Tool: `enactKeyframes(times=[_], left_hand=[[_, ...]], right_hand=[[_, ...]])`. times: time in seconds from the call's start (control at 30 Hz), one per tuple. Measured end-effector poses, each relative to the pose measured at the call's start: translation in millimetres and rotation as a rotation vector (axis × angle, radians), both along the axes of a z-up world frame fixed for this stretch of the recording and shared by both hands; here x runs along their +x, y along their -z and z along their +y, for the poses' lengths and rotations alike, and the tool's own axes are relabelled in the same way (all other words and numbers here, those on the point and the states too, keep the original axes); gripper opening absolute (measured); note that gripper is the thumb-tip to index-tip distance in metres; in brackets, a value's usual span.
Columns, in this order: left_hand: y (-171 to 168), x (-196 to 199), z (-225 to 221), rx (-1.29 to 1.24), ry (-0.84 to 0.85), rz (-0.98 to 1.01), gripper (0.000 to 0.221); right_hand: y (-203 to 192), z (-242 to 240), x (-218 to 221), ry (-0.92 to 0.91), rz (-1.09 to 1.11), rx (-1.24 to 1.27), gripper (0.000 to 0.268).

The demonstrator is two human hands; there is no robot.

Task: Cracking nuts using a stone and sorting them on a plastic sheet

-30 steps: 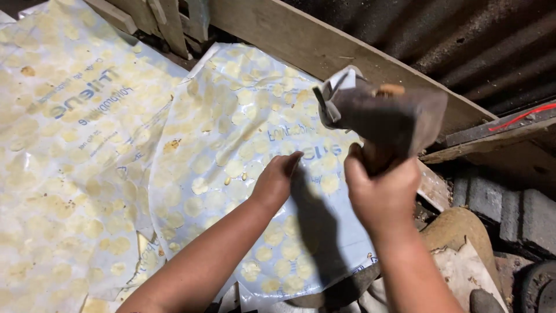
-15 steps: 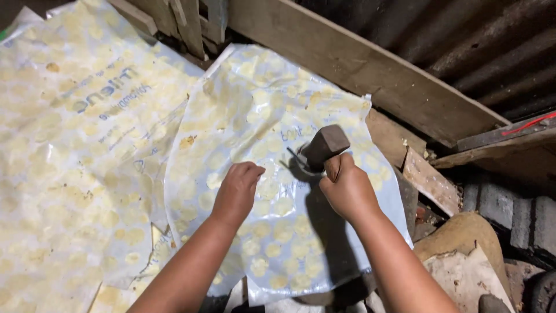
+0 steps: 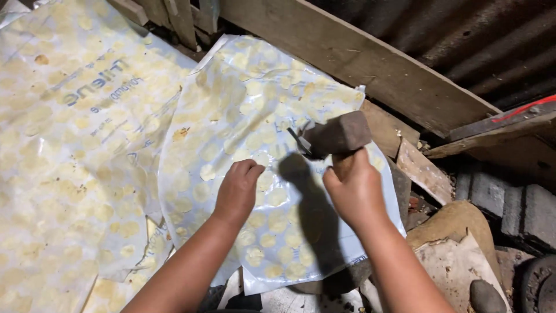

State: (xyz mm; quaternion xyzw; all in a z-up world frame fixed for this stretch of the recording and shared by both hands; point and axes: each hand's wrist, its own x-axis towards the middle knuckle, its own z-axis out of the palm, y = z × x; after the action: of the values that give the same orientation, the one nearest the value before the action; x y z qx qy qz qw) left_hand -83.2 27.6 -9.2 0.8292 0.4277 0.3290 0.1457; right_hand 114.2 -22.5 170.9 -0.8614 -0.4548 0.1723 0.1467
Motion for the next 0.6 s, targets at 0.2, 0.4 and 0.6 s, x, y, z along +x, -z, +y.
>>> enactKeyframes(times=[0.2,0.4,0.6], left_hand=[[-6.4,-9.9,1.7,0.025,0.002,0.065,0.024],[-9.0,30.4,-16.4,-0.164,0.197,-0.122,0.030],[-43.9,56.3,-22.2,-0.606,0.256,-0.335,0.050]], right_hand=[[88.3,6.9,2.1,-0.176,0.003,-0.152,0.065],[52.8,6.3,17.3,-0.078,0.083,-0.117,0.040],[-15.7,-49.7,6.4,0.069,-0.063,0.435,0.025]])
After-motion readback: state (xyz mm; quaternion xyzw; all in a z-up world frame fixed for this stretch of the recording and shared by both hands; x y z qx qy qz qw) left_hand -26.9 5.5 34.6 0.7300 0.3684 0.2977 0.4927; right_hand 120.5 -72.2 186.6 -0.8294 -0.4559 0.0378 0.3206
